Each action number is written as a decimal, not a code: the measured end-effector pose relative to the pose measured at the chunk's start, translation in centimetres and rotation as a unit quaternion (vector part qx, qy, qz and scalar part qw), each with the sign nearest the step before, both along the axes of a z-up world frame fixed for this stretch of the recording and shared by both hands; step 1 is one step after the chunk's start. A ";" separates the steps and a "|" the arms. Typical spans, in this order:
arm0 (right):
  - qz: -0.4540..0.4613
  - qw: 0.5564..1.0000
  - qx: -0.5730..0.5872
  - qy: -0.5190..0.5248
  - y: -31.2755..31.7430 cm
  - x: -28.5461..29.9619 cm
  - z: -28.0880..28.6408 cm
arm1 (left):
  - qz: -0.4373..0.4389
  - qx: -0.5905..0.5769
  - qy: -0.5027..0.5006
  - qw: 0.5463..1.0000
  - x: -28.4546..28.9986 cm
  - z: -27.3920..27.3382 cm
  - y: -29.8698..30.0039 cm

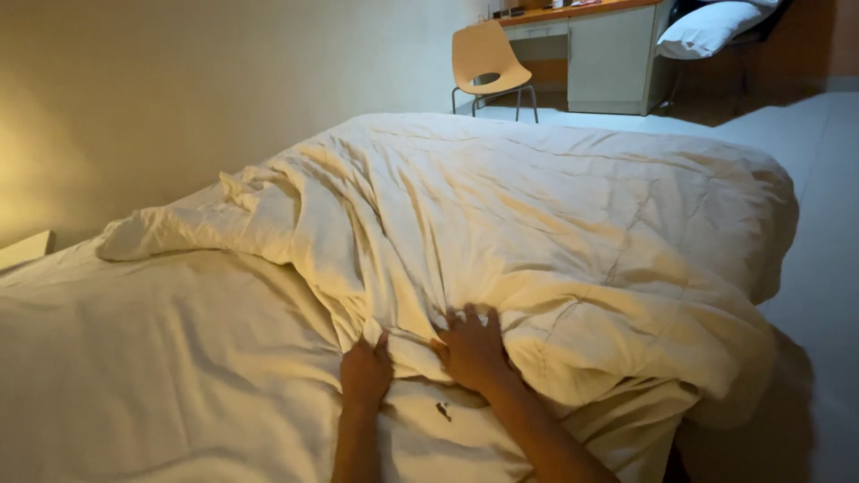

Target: The person smooths and folds a white duvet on a bed. They repeatedly pull, bunch, and smooth the duvet with both hands, working from the center toward the edges of the mattress.

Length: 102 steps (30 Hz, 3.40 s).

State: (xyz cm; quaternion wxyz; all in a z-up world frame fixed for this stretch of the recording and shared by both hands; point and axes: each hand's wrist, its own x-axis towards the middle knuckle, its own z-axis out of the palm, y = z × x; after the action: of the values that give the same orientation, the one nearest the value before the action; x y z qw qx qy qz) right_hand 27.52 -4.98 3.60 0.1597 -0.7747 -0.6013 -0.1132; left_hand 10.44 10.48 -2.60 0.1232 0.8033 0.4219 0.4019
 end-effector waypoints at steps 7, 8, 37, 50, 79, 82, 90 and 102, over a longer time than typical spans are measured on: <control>-0.014 0.999 0.018 0.048 -1.3 -1.3 2.3 | -0.029 -0.154 -0.067 0.985 -1.3 6.5 -4.2; -0.011 0.999 0.016 0.047 -1.2 -1.4 2.2 | -0.026 -0.156 -0.068 0.985 -1.0 6.1 -3.2; 0.147 0.973 0.093 0.155 20.1 -2.0 2.4 | -0.014 0.039 -0.120 0.992 1.4 3.1 21.5; 0.158 0.972 0.104 0.138 21.3 -1.4 0.6 | 0.023 0.002 -0.097 0.995 1.9 4.1 21.1; 0.128 0.972 0.180 0.082 31.6 -1.1 2.3 | 0.125 0.035 0.060 0.990 1.7 1.5 22.5; 0.127 0.978 0.129 0.099 33.8 -1.1 2.1 | 0.102 -0.021 0.081 0.991 1.2 3.7 23.5; 0.087 0.971 0.046 0.217 30.4 -1.3 2.6 | 0.061 -0.062 0.068 0.994 1.3 4.5 23.3; 0.112 0.985 0.071 0.107 26.9 -2.1 2.2 | 0.018 -0.006 -0.016 1.000 0.9 1.8 20.5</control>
State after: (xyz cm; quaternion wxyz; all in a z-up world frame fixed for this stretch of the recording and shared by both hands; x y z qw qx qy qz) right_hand 25.43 21.96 5.85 0.2893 -0.6967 -0.6543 -0.0528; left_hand 11.36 31.01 -0.80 0.1276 0.7884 0.4366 0.4141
